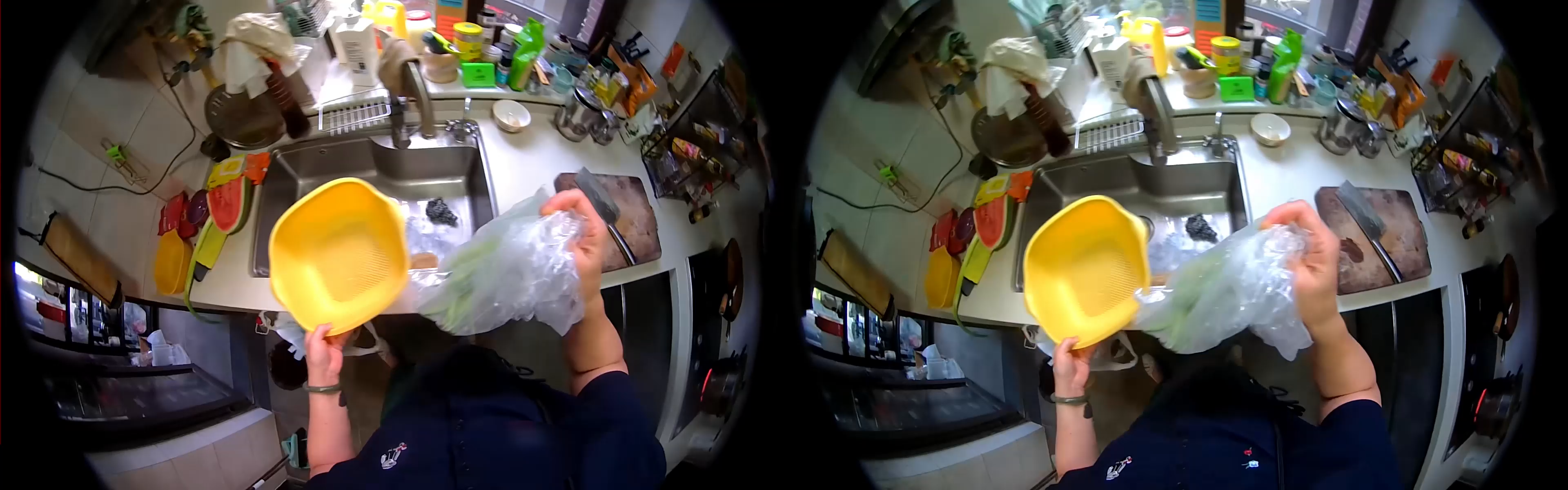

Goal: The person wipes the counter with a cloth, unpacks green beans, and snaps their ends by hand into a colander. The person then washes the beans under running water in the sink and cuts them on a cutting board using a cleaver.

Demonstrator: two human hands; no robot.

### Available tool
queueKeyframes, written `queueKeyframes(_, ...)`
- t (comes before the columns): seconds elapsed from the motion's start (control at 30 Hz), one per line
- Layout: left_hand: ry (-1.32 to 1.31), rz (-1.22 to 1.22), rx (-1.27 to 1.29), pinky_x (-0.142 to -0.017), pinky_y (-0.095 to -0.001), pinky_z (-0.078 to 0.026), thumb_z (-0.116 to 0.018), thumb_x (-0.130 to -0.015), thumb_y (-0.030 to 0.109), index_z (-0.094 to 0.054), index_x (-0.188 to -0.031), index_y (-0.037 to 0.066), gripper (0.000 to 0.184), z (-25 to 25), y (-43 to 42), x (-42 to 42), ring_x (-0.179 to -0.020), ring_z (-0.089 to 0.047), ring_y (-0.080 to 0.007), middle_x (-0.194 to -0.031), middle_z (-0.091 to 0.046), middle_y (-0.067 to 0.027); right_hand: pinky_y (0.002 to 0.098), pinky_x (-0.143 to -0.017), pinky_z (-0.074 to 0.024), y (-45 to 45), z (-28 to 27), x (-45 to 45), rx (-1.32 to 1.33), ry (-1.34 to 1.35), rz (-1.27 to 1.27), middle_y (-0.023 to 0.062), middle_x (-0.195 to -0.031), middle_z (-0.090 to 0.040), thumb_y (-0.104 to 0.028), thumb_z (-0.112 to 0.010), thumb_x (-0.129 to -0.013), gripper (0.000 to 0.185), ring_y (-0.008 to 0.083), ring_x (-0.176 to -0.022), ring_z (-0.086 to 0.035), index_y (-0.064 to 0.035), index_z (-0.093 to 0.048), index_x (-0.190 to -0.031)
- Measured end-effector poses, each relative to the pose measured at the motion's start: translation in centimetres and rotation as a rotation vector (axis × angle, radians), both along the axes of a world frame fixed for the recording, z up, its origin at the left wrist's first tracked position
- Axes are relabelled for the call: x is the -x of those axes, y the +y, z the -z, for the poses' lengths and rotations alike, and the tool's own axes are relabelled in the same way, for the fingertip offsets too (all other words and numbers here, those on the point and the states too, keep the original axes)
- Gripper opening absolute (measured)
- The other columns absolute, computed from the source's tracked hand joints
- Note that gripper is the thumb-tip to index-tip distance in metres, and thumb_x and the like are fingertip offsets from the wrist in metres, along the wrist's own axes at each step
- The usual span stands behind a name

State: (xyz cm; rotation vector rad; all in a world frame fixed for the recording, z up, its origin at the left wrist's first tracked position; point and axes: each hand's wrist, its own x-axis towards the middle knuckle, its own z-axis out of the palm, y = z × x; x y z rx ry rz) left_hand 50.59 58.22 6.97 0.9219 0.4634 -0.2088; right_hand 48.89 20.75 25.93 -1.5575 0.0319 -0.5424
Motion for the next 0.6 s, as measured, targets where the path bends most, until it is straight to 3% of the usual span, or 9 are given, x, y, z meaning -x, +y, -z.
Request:
queueKeyframes(0.17, 0.059, 0.22, -0.039, -0.073, -0.0389, -0.055, -0.047, -0.081, 0.003, -0.049, -0.115, -0.003, 0.035, -0.9, -12.1, 1.0, -0.093, -0.062, -0.0268, -0.104, -0.06, -0.0147, 0.0166, -0.062, -0.0407, -8.7, 0.5, 4.3, -0.045, -0.073, 0.186, -0.0002, -0.078, -0.053, 0.002, -0.05, -0.075, 0.014, 0.0053, -0.069, -0.05, -0.0019, -0.053, -0.088)
queueKeyframes(0.27, 0.056, 0.34, -0.069, -0.079, -0.0415, -0.053, -0.048, -0.08, 0.002, -0.045, -0.12, 0.003, 0.04, -0.1, -17.1, 1.1, -0.099, -0.059, -0.0269, -0.108, -0.058, -0.0127, 0.0176, -0.052, -0.044, -13.1, -0.6, 5.7, -0.141, -0.096, 0.287, -0.0002, -0.072, -0.055, -0.009, -0.053, -0.084, 0.007, 0.0064, -0.059, -0.055, -0.0031, -0.051, -0.088)
queueKeyframes(0.37, 0.036, 0.44, -0.081, -0.081, -0.0428, -0.052, -0.049, -0.079, 0.001, -0.038, -0.126, 0.005, 0.049, 1.3, -21.1, 1.1, -0.101, -0.057, -0.0263, -0.113, -0.054, -0.0117, 0.0185, -0.052, -0.0451, -15.8, -2.3, 6.7, -0.251, -0.173, 0.381, 0.0005, -0.069, -0.055, -0.01, -0.052, -0.085, 0.008, 0.0075, -0.058, -0.055, -0.0032, -0.051, -0.087)
queueKeyframes(0.47, 0.009, 0.546, -0.1, -0.078, -0.0424, -0.053, -0.046, -0.078, -0.001, -0.029, -0.13, 0.009, 0.056, 2.3, -24.4, 0.8, -0.101, -0.056, -0.027, -0.116, -0.049, -0.012, 0.0193, -0.052, -0.0458, -19.2, -2.7, 7.6, -0.187, -0.182, 0.406, 0.001, -0.069, -0.056, -0.011, -0.051, -0.086, 0.01, 0.0084, -0.058, -0.056, -0.003, -0.051, -0.092)
queueKeyframes(0.6, -0.015, 0.586, -0.109, -0.082, -0.0358, -0.051, -0.047, -0.074, -0.005, -0.032, -0.124, 0.002, 0.052, 5.1, -26.9, 0.7, -0.1, -0.056, -0.0252, -0.109, -0.051, -0.0127, 0.0198, -0.056, -0.0472, -20.7, -3.6, 8.4, -0.134, -0.234, 0.391, 0.0023, -0.075, -0.057, -0.01, -0.052, -0.085, 0.014, 0.0082, -0.063, -0.057, -0.0014, -0.052, -0.096)
